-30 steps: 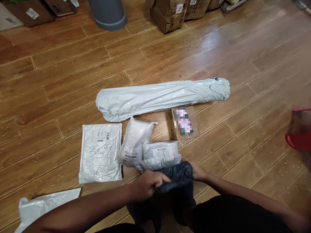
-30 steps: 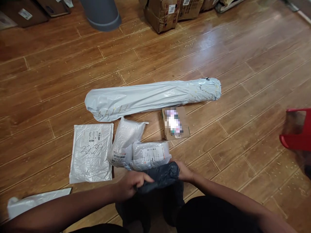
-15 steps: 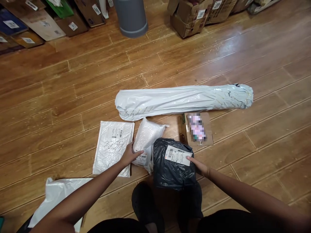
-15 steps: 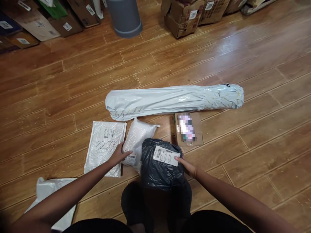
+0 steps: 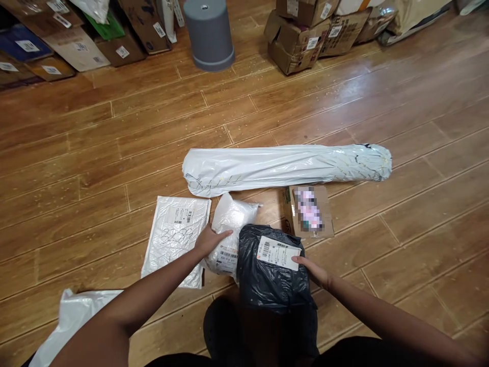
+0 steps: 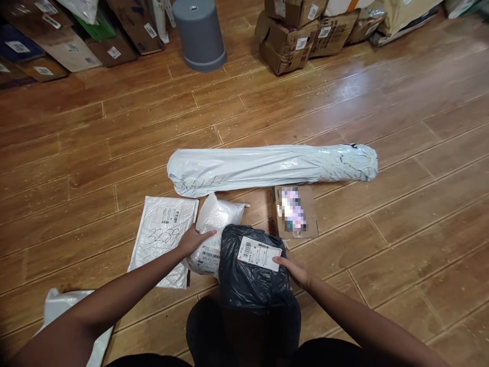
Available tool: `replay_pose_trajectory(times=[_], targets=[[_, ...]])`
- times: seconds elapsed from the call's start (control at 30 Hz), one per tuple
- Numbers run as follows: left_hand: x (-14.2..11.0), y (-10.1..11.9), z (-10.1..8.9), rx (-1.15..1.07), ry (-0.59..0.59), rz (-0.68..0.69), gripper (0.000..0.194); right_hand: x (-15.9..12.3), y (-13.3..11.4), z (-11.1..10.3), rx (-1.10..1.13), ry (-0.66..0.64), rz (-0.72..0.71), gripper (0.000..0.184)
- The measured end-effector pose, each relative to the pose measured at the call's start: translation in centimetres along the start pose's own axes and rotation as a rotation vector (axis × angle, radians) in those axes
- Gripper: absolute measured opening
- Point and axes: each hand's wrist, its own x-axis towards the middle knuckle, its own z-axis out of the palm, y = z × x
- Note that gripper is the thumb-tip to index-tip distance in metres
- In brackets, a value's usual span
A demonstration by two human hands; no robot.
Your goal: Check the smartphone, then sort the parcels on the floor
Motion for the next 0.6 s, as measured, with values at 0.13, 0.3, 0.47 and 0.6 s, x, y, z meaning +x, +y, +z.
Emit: replay_pose_trajectory(times=[0.13,0.3,0.47,0.6], targets=[[-2.4,-2.3,0.0,-0.080,0.059,-0.129,0.070,-1.1,1.0,-0.2,0.061,0.122,-0.041,0.072],[-3.5,-5.5,-1.0,-0.186,0.094,-0.241,0.059,-2.5,3.7,0.1,0.305,0.065,0.164,0.078],[-8.3,-6.0,-0.4,-0.049,0.375,-0.023,0.075,-2.5,4.3,0.0,0.299,0.030,0.174,0.087],[-15.1,-6.2,3.0,-0.182,-0.276,0.132,0.049,-1.9,4.5,-1.5,0.127,0.075,0.015,0.098]])
